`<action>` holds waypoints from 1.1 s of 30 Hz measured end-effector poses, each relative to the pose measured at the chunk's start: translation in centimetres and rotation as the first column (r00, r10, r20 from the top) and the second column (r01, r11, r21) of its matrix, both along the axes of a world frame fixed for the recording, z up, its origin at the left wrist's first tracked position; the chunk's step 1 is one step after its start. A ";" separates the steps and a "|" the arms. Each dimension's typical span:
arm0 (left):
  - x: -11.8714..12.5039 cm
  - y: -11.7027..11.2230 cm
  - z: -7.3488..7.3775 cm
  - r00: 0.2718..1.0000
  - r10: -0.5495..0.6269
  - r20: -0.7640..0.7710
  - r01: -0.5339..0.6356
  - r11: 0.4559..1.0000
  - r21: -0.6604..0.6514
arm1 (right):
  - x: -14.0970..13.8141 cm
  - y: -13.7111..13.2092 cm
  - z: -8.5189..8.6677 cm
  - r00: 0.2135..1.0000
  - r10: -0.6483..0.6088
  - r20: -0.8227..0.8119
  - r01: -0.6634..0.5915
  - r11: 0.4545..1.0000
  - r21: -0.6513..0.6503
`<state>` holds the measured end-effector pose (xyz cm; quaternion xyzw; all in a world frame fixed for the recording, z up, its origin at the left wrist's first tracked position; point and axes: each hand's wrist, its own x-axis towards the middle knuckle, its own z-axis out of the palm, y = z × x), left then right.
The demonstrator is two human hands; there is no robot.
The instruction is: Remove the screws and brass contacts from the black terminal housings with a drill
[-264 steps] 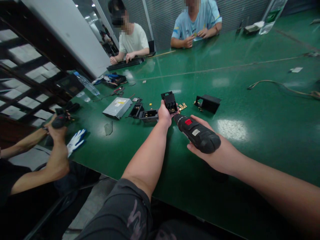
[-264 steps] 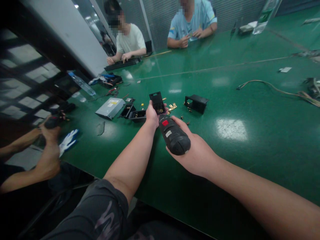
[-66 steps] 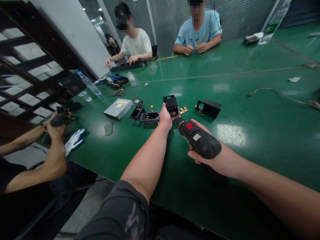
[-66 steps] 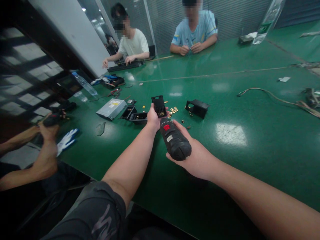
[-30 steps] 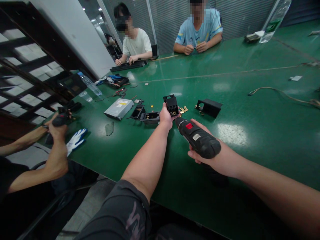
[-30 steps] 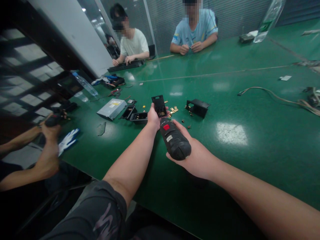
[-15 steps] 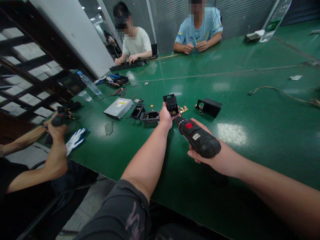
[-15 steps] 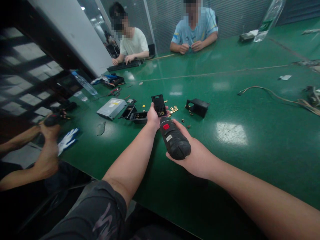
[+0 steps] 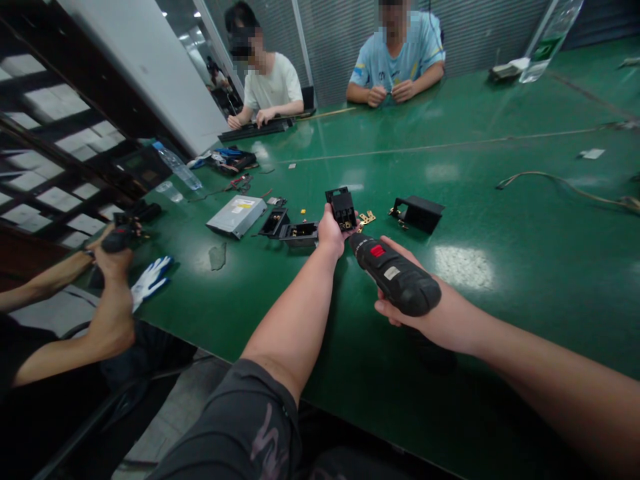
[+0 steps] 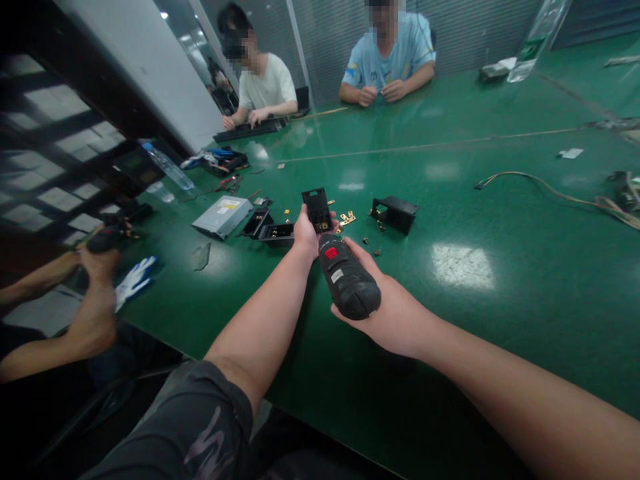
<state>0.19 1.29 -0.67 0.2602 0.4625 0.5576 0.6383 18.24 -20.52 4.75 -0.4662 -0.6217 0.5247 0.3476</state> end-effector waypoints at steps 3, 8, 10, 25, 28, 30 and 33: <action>0.0 0.0 0.0 1.000 -0.001 0.002 0.001 1.000 0.007 | 0.0 0.0 -0.2 1.000 -0.001 0.000 0.001 1.000 0.005; 0.0 -0.1 0.1 1.000 -0.008 0.001 0.008 1.000 -0.003 | 0.0 0.1 -0.5 1.000 0.006 -0.017 -0.006 1.000 0.016; 0.0 0.0 0.1 1.000 -0.007 0.004 0.007 1.000 -0.008 | 0.0 0.0 -0.4 1.000 -0.001 -0.010 0.001 1.000 0.011; -0.1 0.1 -0.1 1.000 -0.002 0.006 0.001 1.000 0.014 | 0.0 0.0 -0.2 1.000 -0.005 -0.012 0.005 1.000 0.009; -0.1 0.2 -0.2 1.000 0.000 -0.011 0.000 1.000 0.030 | 0.0 0.0 -0.3 1.000 0.001 -0.020 -0.001 1.000 0.016; -0.1 0.1 -0.3 1.000 0.000 -0.018 0.001 0.999 0.035 | 0.0 0.0 -0.3 1.000 0.004 -0.017 -0.004 1.000 0.020; -0.1 0.0 -0.2 1.000 -0.001 -0.012 0.001 1.000 0.027 | 0.0 0.0 -0.3 1.000 0.000 -0.006 0.000 1.000 0.016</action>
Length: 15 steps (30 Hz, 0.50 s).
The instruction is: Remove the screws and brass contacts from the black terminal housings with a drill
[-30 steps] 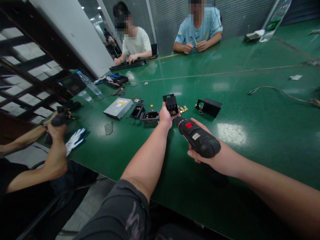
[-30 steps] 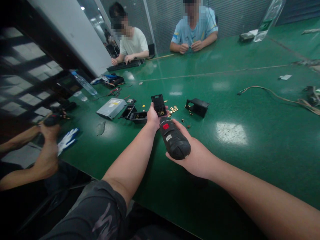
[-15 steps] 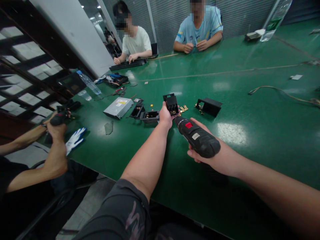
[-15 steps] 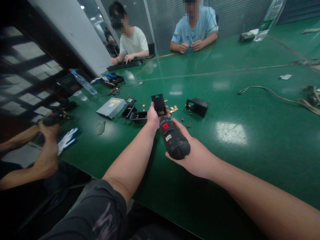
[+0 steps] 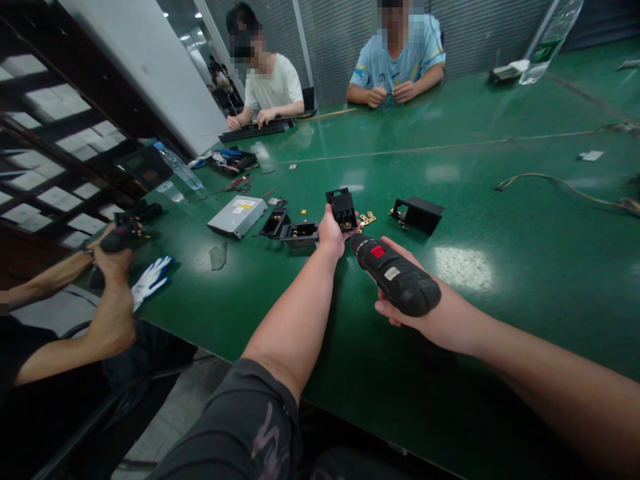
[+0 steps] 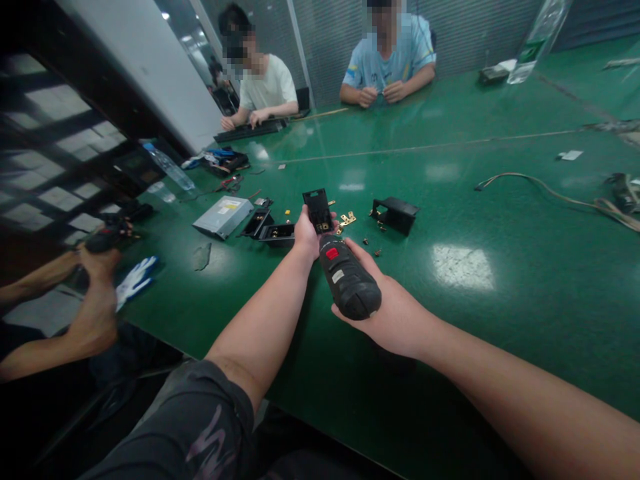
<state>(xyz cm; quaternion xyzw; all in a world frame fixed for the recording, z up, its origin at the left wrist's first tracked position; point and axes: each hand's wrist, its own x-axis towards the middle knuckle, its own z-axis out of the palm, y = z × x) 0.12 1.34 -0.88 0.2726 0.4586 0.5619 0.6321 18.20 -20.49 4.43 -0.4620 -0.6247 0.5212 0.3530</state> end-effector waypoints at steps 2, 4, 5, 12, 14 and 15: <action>0.0 -0.1 0.1 1.000 -0.001 0.009 0.001 1.000 -0.002 | 0.0 0.0 0.0 1.000 -0.004 0.003 0.004 1.000 -0.005; 0.0 0.0 0.1 1.000 -0.006 0.016 0.006 1.000 -0.002 | -0.1 0.0 0.1 1.000 -0.006 0.001 0.006 1.000 -0.006; 0.0 0.0 0.1 1.000 -0.007 0.017 0.007 1.000 -0.004 | -0.1 0.0 0.2 1.000 -0.004 -0.001 0.004 1.000 -0.006; 0.0 0.1 -0.1 1.000 -0.003 -0.004 0.003 1.000 -0.015 | 0.1 0.0 0.0 1.000 0.005 0.001 -0.005 1.000 -0.004; -0.1 0.1 -0.1 1.000 -0.004 0.006 0.004 1.000 -0.018 | 0.1 0.0 0.0 1.000 0.008 0.002 -0.008 1.000 -0.002; -0.1 0.1 0.0 1.000 -0.002 0.012 0.003 1.000 -0.020 | 0.1 0.0 0.0 1.000 0.008 0.001 -0.008 1.000 -0.001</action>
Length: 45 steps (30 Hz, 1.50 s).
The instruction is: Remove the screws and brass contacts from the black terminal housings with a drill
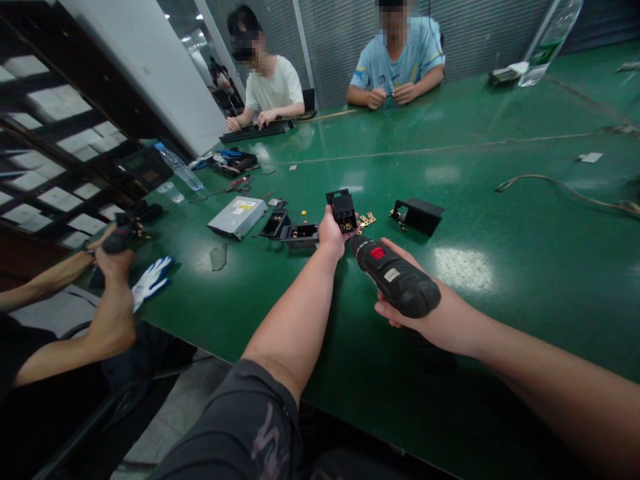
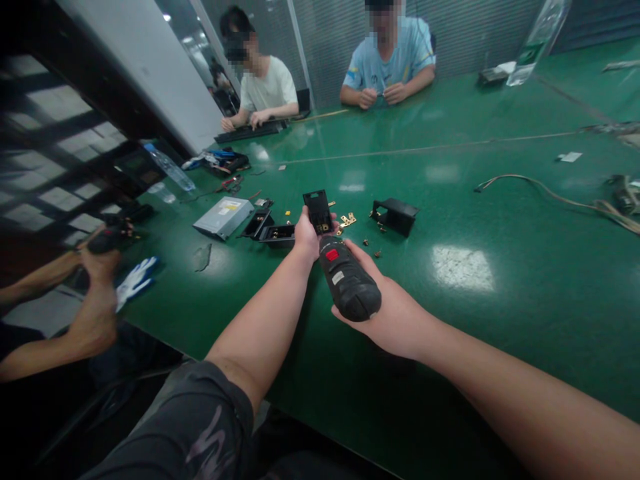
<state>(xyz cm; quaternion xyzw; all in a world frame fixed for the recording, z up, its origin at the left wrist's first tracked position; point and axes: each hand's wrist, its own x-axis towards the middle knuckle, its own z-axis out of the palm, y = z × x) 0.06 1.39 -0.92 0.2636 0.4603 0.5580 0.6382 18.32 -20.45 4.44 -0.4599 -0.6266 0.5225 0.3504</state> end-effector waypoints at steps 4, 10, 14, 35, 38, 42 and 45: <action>0.1 0.0 0.1 1.000 0.002 0.003 -0.002 1.000 0.003 | 0.0 0.0 0.4 1.000 -0.005 0.007 0.005 1.000 -0.008; 0.1 -0.1 0.2 1.000 -0.009 -0.011 0.009 1.000 -0.003 | 0.0 -0.1 0.6 1.000 -0.008 0.008 0.008 1.000 -0.023; 0.2 -0.2 0.5 1.000 0.006 -0.006 -0.006 1.000 -0.010 | 0.0 -0.1 0.4 1.000 -0.003 0.010 0.003 1.000 -0.022; 0.2 -0.2 0.4 1.000 0.004 -0.003 -0.004 1.000 -0.014 | -0.1 -0.1 0.3 1.000 -0.012 0.005 0.012 1.000 -0.011; 0.2 -0.1 0.4 1.000 0.000 0.009 0.000 1.000 -0.020 | -0.1 -0.1 0.4 1.000 -0.008 0.019 0.009 1.000 -0.025; 0.2 -0.1 0.4 1.000 -0.003 0.005 0.003 1.000 -0.003 | -0.1 -0.1 0.6 1.000 -0.004 0.022 0.005 1.000 -0.026; 0.2 -0.1 0.4 1.000 0.002 -0.008 -0.002 1.000 -0.001 | -0.2 -0.1 0.7 1.000 0.000 0.006 0.000 1.000 -0.030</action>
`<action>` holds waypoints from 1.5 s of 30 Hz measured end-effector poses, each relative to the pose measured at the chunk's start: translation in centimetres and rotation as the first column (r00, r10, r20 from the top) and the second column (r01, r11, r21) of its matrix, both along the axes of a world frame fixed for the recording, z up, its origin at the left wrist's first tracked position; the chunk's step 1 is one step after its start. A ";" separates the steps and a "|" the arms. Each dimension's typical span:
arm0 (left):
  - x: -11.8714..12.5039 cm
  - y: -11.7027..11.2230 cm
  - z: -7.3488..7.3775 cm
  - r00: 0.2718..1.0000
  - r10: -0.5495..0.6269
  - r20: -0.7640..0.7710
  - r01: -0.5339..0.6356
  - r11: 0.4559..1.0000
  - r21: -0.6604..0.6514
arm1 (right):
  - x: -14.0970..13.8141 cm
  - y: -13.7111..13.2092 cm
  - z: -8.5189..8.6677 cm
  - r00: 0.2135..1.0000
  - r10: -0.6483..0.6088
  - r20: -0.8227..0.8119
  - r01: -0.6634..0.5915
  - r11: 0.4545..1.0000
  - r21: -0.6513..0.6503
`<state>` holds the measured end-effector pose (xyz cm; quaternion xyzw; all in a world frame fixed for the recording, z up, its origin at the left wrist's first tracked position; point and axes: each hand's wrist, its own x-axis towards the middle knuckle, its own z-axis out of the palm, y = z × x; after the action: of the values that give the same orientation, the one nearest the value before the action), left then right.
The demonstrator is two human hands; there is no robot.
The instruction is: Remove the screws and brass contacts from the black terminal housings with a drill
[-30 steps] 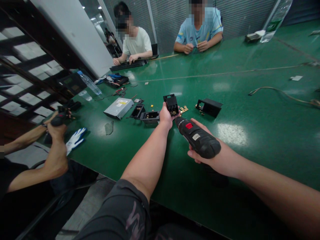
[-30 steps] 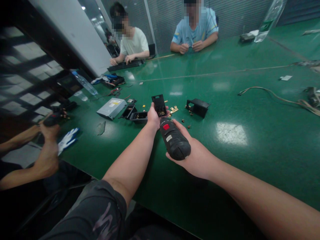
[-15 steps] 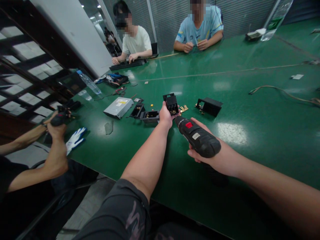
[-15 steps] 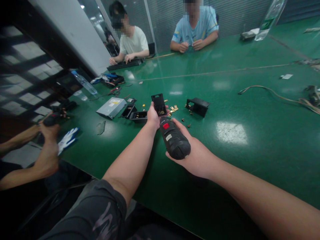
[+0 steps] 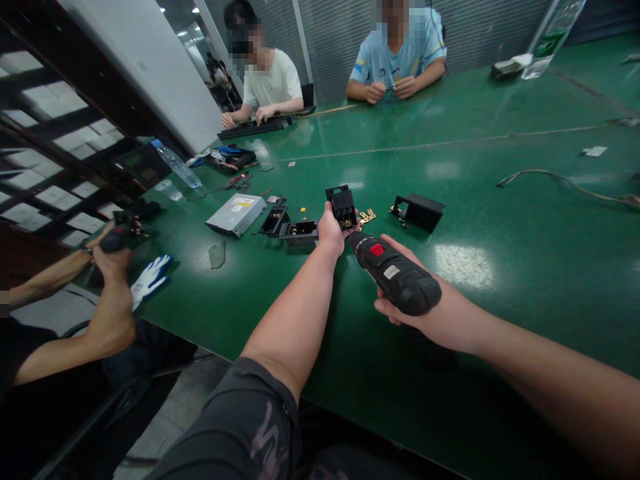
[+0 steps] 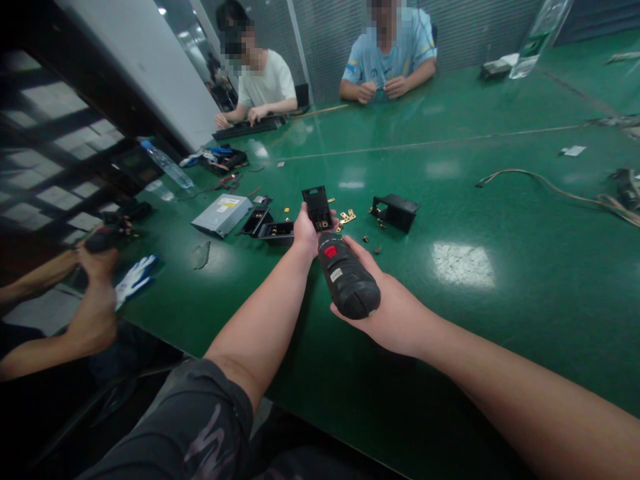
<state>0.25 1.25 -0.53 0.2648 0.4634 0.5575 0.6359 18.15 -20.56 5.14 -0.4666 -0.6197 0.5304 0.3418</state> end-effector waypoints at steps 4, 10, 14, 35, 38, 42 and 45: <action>0.0 0.0 0.0 1.000 0.010 0.000 -0.010 1.000 -0.013 | 0.0 0.0 -0.3 1.000 -0.008 -0.007 0.008 1.000 0.012; -0.2 0.2 -0.3 1.000 -0.016 -0.013 0.016 1.000 0.008 | 0.2 -0.1 -0.8 1.000 -0.005 -0.008 0.005 0.999 0.032; -0.1 0.3 -0.4 1.000 -0.012 -0.011 0.012 1.000 0.010 | 0.1 -0.1 -0.4 1.000 -0.009 -0.007 0.009 1.000 0.007; -0.1 0.2 -0.3 1.000 -0.014 0.009 0.014 1.000 -0.003 | 0.1 0.0 -0.4 1.000 -0.011 0.006 0.011 1.000 0.015; -0.2 0.2 -0.3 1.000 -0.010 0.014 0.010 1.000 -0.004 | 0.1 0.0 -0.6 1.000 -0.010 0.000 0.010 1.000 0.018; -0.1 0.2 -0.2 1.000 -0.009 0.008 0.009 1.000 -0.011 | 0.0 0.0 -0.5 1.000 -0.010 -0.001 0.010 1.000 0.022; -0.1 0.1 -0.1 1.000 -0.002 0.018 0.002 1.000 -0.022 | 0.0 0.0 -0.4 1.000 -0.013 0.003 0.013 1.000 0.013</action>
<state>0.19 1.37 -0.62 0.2532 0.4633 0.5541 0.6436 18.15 -20.51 4.70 -0.4691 -0.6207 0.5235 0.3474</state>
